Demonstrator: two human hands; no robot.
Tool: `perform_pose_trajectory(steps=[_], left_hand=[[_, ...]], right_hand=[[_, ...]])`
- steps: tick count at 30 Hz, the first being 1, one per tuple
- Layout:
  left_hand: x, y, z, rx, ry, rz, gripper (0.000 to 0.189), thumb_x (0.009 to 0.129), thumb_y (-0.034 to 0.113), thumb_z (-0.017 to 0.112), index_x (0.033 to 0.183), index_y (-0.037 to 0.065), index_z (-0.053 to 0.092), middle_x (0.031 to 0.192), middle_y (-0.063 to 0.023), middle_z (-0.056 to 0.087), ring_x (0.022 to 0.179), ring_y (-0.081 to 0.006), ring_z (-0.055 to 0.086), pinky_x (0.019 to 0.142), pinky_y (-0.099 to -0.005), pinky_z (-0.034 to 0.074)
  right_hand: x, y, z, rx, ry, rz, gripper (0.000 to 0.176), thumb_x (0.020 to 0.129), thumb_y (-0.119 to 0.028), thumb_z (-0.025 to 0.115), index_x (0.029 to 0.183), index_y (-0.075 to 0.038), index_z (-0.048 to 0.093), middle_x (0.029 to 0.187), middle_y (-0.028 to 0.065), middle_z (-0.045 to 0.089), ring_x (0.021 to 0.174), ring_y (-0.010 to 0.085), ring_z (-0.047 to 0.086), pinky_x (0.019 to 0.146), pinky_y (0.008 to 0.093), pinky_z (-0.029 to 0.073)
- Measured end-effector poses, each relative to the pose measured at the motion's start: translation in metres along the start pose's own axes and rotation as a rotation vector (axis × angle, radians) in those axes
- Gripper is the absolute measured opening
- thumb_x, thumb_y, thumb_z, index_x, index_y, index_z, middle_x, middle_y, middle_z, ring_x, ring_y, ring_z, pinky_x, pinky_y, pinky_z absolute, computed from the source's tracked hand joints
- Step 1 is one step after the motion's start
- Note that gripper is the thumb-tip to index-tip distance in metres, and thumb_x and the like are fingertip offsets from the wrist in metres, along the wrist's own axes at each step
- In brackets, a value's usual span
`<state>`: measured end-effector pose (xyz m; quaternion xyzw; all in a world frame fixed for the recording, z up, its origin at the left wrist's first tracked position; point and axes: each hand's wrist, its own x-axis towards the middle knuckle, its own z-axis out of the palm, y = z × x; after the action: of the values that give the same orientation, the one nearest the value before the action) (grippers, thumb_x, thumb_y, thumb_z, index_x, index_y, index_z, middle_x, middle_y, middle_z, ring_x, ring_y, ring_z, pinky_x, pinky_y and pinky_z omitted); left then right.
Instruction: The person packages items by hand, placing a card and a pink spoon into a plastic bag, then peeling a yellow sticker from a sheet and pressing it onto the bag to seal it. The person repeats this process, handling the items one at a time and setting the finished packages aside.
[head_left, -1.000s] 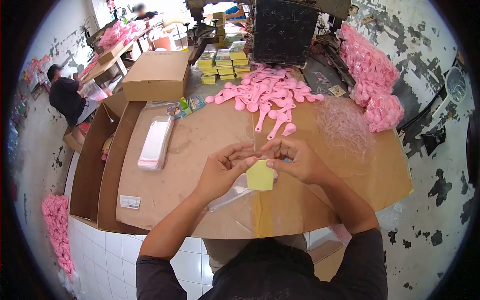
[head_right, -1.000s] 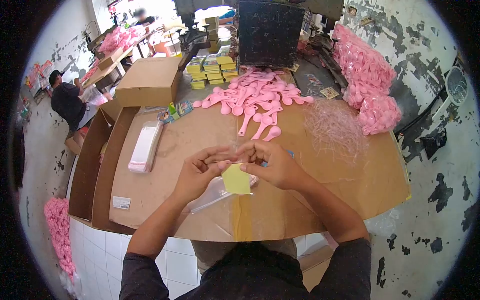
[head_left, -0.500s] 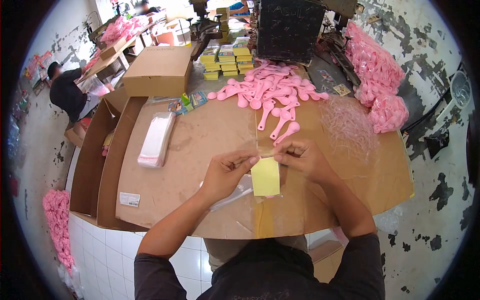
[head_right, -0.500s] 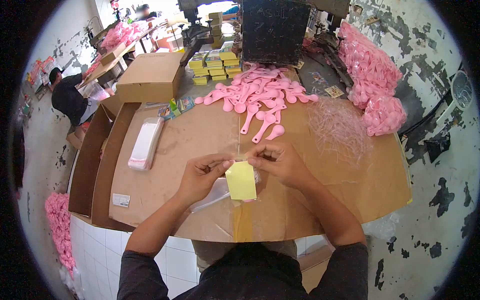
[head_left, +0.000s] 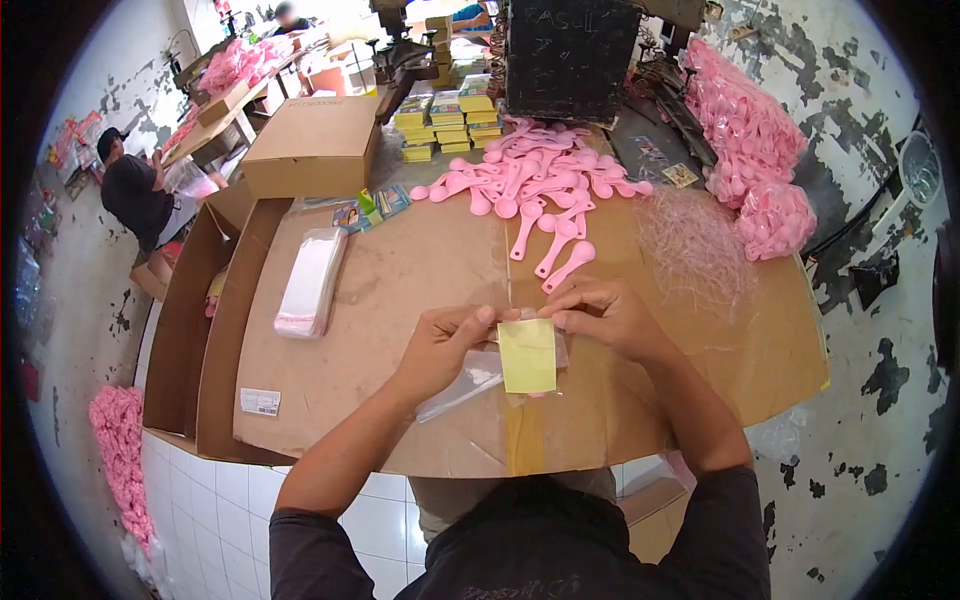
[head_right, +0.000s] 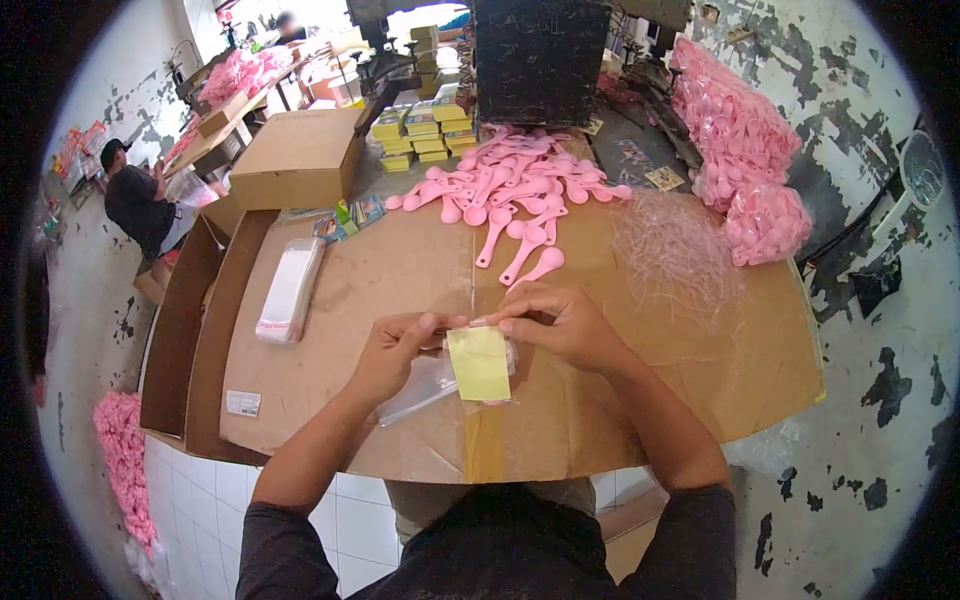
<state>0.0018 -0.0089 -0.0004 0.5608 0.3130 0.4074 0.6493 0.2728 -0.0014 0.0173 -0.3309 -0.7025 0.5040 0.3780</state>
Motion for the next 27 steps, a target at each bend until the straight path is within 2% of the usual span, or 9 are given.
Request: perform_pose_trajectory(steps=[2,4,10,13,17,20,23,26,27], left_hand=[[0.0,0.0,0.002,0.17,0.011,0.012,0.029,0.101,0.015,0.066,0.126,0.001,0.071,0.114,-0.0087,0.076,0.099,-0.011,0.069,0.086,-0.0282,0.056],[0.002,-0.003,0.002,0.148,-0.001,0.025,0.028,0.102,0.014,0.065,0.127,0.001,0.071,0.113,-0.0073,0.076,0.097,-0.0102,0.068,0.084,-0.0277,0.055],[0.003,-0.004,0.0,0.189,0.021,0.017,0.027,0.103,0.011,0.063,0.127,0.001,0.07,0.112,-0.0055,0.075,0.098,-0.0103,0.068,0.085,-0.0281,0.056],[0.004,-0.005,-0.003,0.129,0.036,0.021,0.029,0.103,0.01,0.063,0.13,0.0,0.068,0.113,-0.0068,0.075,0.101,-0.0119,0.068,0.087,-0.029,0.056],[0.005,-0.004,0.001,0.026,0.049,0.099,0.035,0.101,0.009,0.065,0.135,-0.001,0.063,0.114,-0.0092,0.074,0.102,-0.0141,0.069,0.089,-0.0301,0.057],[0.005,-0.009,0.008,-0.038,0.036,0.122,0.034,0.1,0.009,0.067,0.132,-0.002,0.063,0.111,-0.0096,0.074,0.099,-0.0142,0.07,0.085,-0.0295,0.059],[0.002,0.002,-0.006,0.136,-0.077,-0.031,0.032,0.099,0.01,0.068,0.128,-0.002,0.064,0.105,-0.0082,0.074,0.093,-0.0126,0.07,0.078,-0.0284,0.06],[0.001,0.016,-0.027,0.106,0.053,0.062,0.029,0.097,0.011,0.072,0.123,-0.002,0.066,0.097,-0.006,0.074,0.086,-0.0117,0.07,0.07,-0.0276,0.06],[0.0,0.019,-0.044,0.207,0.179,0.12,0.028,0.098,0.014,0.071,0.122,0.0,0.066,0.098,-0.0048,0.072,0.086,-0.012,0.07,0.07,-0.0285,0.059]], right_hand=[[0.0,-0.001,0.002,-0.004,0.003,-0.008,0.017,0.095,-0.005,0.07,0.11,0.003,0.076,0.104,0.0058,0.067,0.092,0.0112,0.062,0.082,0.0263,0.05],[0.0,0.003,0.003,0.049,0.012,0.004,0.016,0.095,-0.004,0.071,0.108,0.004,0.075,0.104,0.0061,0.067,0.095,0.0121,0.063,0.085,0.0275,0.051],[0.001,0.003,0.008,0.198,0.023,0.119,0.034,0.094,-0.002,0.072,0.126,0.003,0.064,0.105,0.0068,0.068,0.099,0.0127,0.065,0.088,0.0294,0.052],[-0.002,0.01,0.006,0.085,-0.135,0.1,0.037,0.095,-0.002,0.069,0.13,0.003,0.059,0.105,0.0067,0.069,0.099,0.0128,0.065,0.089,0.0301,0.053],[0.001,0.007,0.004,0.134,-0.137,0.148,0.029,0.097,-0.002,0.067,0.125,0.005,0.061,0.107,0.0067,0.069,0.097,0.0123,0.066,0.087,0.0304,0.054],[0.004,-0.007,0.006,0.139,-0.101,0.113,0.028,0.098,-0.002,0.066,0.124,0.007,0.061,0.107,0.0065,0.07,0.094,0.0113,0.066,0.084,0.0297,0.054],[0.008,-0.008,0.004,0.045,-0.02,0.013,0.028,0.098,-0.003,0.066,0.124,0.006,0.062,0.106,0.0063,0.069,0.092,0.0107,0.066,0.081,0.0283,0.054],[0.013,-0.009,-0.019,-0.135,0.093,0.029,0.028,0.097,-0.007,0.067,0.124,0.002,0.065,0.105,0.0056,0.069,0.091,0.011,0.065,0.081,0.027,0.053],[0.013,-0.013,-0.028,-0.213,0.12,0.07,0.029,0.097,-0.008,0.068,0.124,0.001,0.066,0.105,0.0053,0.069,0.091,0.0112,0.065,0.081,0.0271,0.052]])
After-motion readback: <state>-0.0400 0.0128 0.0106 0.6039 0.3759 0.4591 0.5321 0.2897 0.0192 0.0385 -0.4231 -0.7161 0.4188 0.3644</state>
